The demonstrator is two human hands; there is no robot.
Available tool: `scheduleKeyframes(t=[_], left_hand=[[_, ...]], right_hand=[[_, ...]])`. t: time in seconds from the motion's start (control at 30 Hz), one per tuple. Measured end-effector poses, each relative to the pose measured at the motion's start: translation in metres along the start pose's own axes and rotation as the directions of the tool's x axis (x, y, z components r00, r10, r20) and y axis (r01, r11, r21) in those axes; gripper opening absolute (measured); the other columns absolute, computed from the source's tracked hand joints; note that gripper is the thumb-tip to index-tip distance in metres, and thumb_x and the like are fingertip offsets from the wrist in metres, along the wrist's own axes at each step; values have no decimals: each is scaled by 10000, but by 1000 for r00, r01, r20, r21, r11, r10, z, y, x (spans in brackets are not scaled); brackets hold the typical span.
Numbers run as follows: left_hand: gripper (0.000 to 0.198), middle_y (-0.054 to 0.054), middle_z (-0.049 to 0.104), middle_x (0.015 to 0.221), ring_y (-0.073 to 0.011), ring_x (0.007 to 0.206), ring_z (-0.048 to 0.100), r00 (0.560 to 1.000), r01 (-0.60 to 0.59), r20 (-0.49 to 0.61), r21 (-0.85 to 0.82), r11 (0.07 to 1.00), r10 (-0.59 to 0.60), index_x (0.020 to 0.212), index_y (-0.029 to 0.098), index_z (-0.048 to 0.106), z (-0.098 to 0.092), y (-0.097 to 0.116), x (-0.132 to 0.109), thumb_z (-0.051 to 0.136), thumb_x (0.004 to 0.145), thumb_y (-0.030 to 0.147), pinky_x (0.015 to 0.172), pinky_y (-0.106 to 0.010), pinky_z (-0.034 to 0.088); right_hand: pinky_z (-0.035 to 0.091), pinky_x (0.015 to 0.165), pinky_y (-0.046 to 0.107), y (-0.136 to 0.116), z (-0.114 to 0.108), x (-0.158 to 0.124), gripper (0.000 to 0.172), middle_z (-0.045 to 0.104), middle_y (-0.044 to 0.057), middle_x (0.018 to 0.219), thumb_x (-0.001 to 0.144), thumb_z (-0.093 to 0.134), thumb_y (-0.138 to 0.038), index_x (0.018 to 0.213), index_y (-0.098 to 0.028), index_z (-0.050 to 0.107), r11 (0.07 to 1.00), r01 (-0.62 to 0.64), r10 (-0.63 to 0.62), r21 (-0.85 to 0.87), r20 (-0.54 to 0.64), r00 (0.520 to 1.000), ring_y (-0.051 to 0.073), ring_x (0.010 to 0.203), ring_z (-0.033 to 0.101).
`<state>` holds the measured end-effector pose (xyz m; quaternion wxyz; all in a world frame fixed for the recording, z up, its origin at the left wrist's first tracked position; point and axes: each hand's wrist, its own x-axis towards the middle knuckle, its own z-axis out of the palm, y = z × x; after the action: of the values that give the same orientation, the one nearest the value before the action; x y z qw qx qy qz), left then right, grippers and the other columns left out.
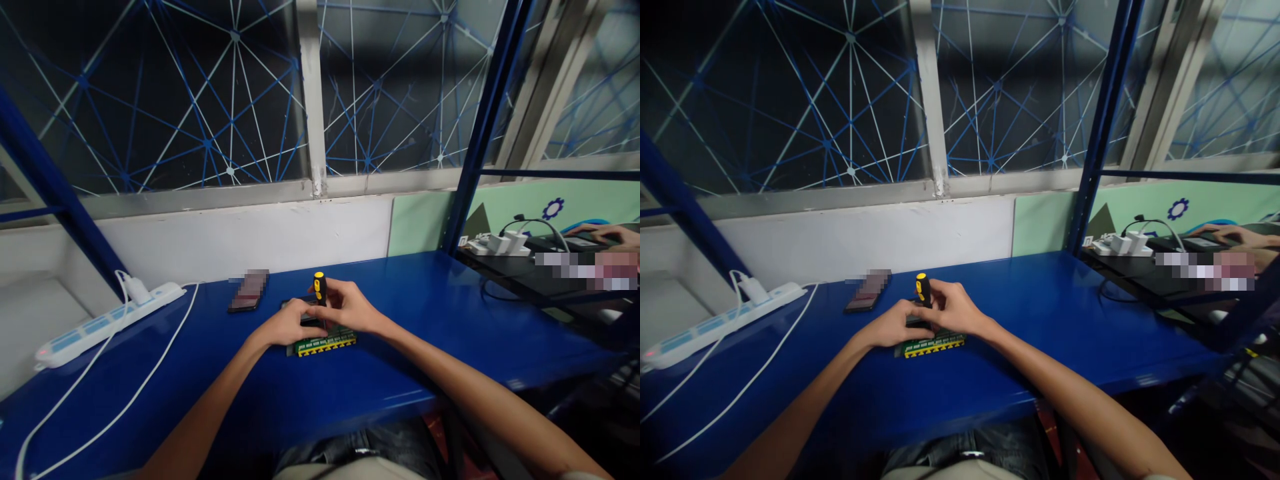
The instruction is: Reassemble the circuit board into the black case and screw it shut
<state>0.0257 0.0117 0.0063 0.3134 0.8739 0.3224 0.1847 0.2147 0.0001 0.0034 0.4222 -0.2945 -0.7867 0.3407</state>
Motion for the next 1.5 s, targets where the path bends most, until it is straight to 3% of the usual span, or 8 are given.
scheduleKeyframes(t=[0.3, 0.53, 0.73, 0.93, 1.5], left_hand=[[253, -45, 735, 857, -227, 833, 654, 998, 46, -31, 41, 998, -45, 849, 162, 759, 2, -3, 0, 728, 748, 391, 796, -300, 472], [194, -32, 744, 879, -222, 857, 665, 1000, 23, -18, 37, 999, -22, 881, 181, 761, 1, -2, 0, 709, 765, 327, 803, -294, 468], [209, -40, 740, 849, -220, 814, 662, 999, 30, -20, -16, 999, -30, 820, 154, 749, 3, 1, 1, 735, 744, 348, 741, -288, 479], [156, -37, 741, 926, -217, 888, 661, 1000, -17, 7, -59, 998, 18, 875, 164, 747, 2, 5, 1, 700, 770, 269, 814, -297, 476], [199, -43, 742, 874, -225, 835, 662, 999, 52, -14, -11, 999, -52, 832, 156, 757, 1, -3, 1, 727, 746, 333, 770, -295, 487]], right_hand=[[368, 502, 239, -5, 1, 0, 354, 554, -30, 657, 771, 706, -392, 1024, -159, 620, 1000, 4, -3, 2, -21, 1000, 98, 543, 468], [341, 477, 227, -3, 1, 1, 354, 518, -44, 631, 760, 719, -389, 1010, -153, 633, 1000, 4, -4, -2, -21, 1000, 83, 521, 429], [381, 482, 234, -4, 1, 0, 371, 577, -24, 652, 772, 712, -392, 1046, -155, 631, 1000, -25, 25, 11, -3, 1000, 91, 509, 484], [420, 503, 241, -2, 1, 0, 376, 609, -9, 673, 771, 717, -407, 1037, -152, 640, 999, -39, 39, 9, -2, 999, 106, 540, 532], [424, 493, 235, -1, 2, 0, 345, 606, -12, 668, 767, 721, -398, 998, -154, 647, 998, -33, 34, 48, -12, 999, 106, 539, 540]])
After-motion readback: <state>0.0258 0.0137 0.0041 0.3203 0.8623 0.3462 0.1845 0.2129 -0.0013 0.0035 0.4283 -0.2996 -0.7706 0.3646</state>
